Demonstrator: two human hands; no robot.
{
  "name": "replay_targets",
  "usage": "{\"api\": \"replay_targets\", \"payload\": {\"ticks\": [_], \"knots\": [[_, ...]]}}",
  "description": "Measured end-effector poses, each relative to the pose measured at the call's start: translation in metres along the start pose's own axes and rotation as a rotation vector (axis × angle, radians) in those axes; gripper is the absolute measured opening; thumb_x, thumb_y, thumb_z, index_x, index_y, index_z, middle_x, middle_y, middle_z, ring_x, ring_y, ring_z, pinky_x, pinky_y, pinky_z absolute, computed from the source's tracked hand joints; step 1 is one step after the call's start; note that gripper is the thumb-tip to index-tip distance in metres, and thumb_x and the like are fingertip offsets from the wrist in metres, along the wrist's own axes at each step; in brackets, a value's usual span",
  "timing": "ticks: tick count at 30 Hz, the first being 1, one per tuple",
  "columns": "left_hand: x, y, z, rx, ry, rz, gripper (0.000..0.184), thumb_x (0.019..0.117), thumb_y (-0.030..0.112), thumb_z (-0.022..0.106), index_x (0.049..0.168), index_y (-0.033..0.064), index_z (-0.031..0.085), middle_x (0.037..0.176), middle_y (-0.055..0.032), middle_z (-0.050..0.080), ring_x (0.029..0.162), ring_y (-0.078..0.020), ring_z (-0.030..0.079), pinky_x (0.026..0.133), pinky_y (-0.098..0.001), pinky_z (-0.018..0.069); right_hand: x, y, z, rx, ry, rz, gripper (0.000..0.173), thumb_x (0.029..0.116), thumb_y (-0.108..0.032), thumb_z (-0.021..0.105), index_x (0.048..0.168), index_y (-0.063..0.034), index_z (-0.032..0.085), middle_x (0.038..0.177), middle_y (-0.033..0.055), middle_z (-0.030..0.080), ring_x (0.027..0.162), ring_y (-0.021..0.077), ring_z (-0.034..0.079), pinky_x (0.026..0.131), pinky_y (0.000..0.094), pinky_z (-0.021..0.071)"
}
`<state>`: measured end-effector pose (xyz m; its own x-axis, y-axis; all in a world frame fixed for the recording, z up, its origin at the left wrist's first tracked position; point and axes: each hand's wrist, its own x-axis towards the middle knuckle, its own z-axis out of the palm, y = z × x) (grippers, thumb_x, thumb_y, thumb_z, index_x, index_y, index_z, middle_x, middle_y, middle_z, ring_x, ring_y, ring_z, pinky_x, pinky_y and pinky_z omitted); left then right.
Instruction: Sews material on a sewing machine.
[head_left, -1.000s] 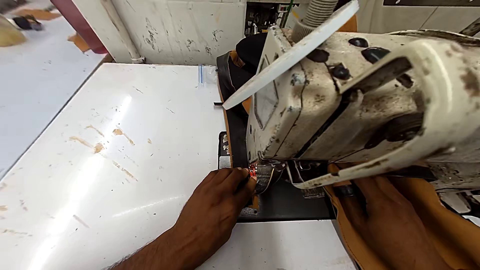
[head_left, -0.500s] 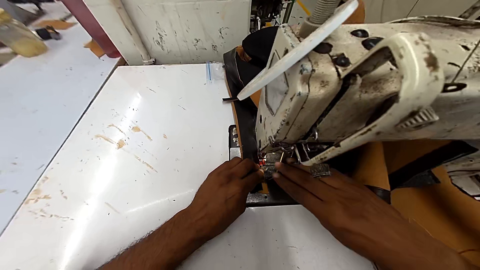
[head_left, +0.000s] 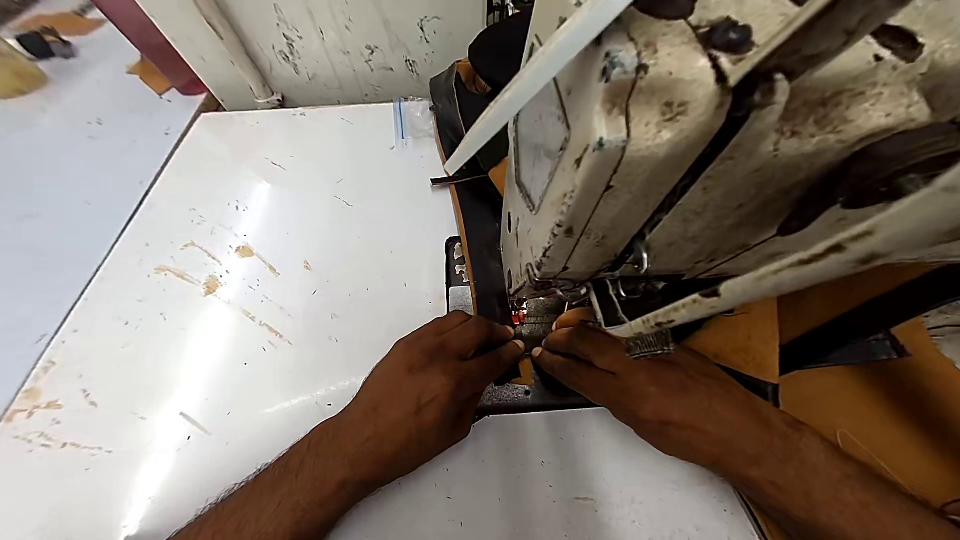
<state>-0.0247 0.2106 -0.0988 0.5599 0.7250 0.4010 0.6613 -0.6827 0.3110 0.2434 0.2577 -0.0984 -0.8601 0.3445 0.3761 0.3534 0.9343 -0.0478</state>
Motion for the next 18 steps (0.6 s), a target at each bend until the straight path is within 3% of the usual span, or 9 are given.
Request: {"api": "replay_targets", "payload": {"ticks": [6,9,18], "knots": [[-0.004,0.007,0.000,0.046,-0.066,-0.012,0.043,0.0912,0.007,0.052,0.128,0.0178,0.073,0.129,-0.0024,0.065,0.117,-0.0170,0.061,0.098,-0.0302,0.0507,0.001,-0.007,0.008,-0.016,0.023,0.139,0.032,0.1029,-0.017,0.050,0.128,-0.0141,0.069,0.126,0.0086,0.068,0.121,0.0228,0.063,0.098,0.0335,0.0537],[-0.006,0.009,0.002,0.073,-0.062,-0.022,0.043,0.0912,0.006,0.052,0.128,0.0176,0.072,0.130,-0.0027,0.063,0.121,-0.0179,0.058,0.102,-0.0312,0.0493,0.004,-0.009,0.010,-0.038,0.010,0.154,0.036,0.1015,-0.016,0.049,0.133,-0.0171,0.067,0.127,0.0077,0.067,0.120,0.0230,0.063,0.100,0.0353,0.0527],[-0.008,0.014,0.005,0.147,-0.049,-0.020,0.045,0.0930,0.005,0.048,0.131,0.0161,0.070,0.134,-0.0044,0.066,0.130,-0.0189,0.058,0.110,-0.0307,0.0469,0.007,-0.013,0.009,0.001,-0.030,0.205,0.035,0.1012,-0.013,0.048,0.129,-0.0153,0.070,0.127,0.0064,0.067,0.124,0.0225,0.061,0.104,0.0360,0.0515]]}}
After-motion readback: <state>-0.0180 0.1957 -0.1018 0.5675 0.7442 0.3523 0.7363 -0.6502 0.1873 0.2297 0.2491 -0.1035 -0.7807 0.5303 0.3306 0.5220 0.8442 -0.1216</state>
